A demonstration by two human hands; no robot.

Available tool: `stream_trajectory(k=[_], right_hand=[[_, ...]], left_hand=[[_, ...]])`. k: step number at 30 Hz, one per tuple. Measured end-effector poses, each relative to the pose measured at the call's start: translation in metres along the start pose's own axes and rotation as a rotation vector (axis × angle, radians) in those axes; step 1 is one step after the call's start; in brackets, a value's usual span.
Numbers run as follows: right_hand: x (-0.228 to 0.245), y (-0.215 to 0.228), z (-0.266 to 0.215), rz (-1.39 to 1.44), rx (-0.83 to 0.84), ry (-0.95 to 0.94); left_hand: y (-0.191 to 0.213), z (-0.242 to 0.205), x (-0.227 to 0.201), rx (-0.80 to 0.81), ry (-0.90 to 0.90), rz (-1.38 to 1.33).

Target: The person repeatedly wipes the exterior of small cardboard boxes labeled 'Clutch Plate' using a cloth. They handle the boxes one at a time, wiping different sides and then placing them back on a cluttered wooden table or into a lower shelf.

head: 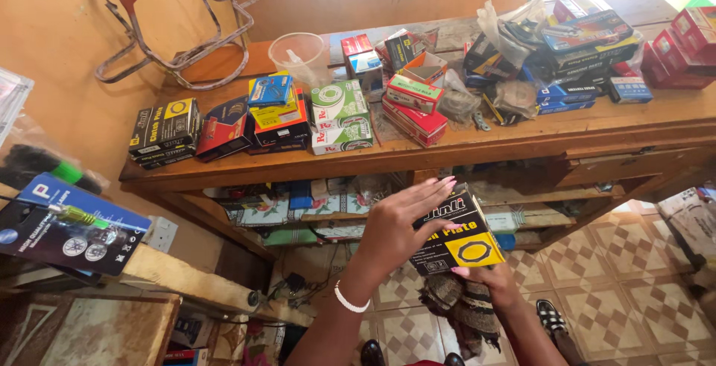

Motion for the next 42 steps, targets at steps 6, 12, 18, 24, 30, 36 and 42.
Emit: stream_trajectory(k=[6,12,18,24,30,36,42], right_hand=[[0.004,-0.003,0.001,0.229,-0.021,0.029],[0.007,0.004,0.003,0.274,0.048,-0.032],[-0.001,-0.01,0.007,0.449,0.036,-0.024],[-0.039,-0.001,0.014,-0.213,-0.149,0.558],[-0.05,0.008,0.016,0.23,-0.043,0.24],[-0.043,-0.005,0.024,0.605,-0.019,-0.01],[-0.025,-0.014,0.025,0.678,-0.012,-0.02]], left_hand=[[0.003,-0.006,-0.002,-0.104,0.049,0.136],[-0.001,-0.013,0.004,-0.17,0.051,0.019],[0.003,-0.018,0.011,-0.298,0.06,-0.05],[-0.015,-0.026,0.012,-0.505,0.191,-0.006],[-0.006,-0.023,0.012,-0.3,0.081,-0.069],[-0.034,-0.041,0.038,-0.622,0.516,-0.883],[-0.047,-0.038,0.029,-0.823,0.29,-1.077]])
Point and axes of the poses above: each hand's wrist, its own z-axis towards the middle knuckle, its own y-axis out of the back of the hand, x = y × z, the point moved 3 cm from there along z, towards the middle knuckle, and after that the axes turned 15 degrees about -y, right-handed, at the moved point
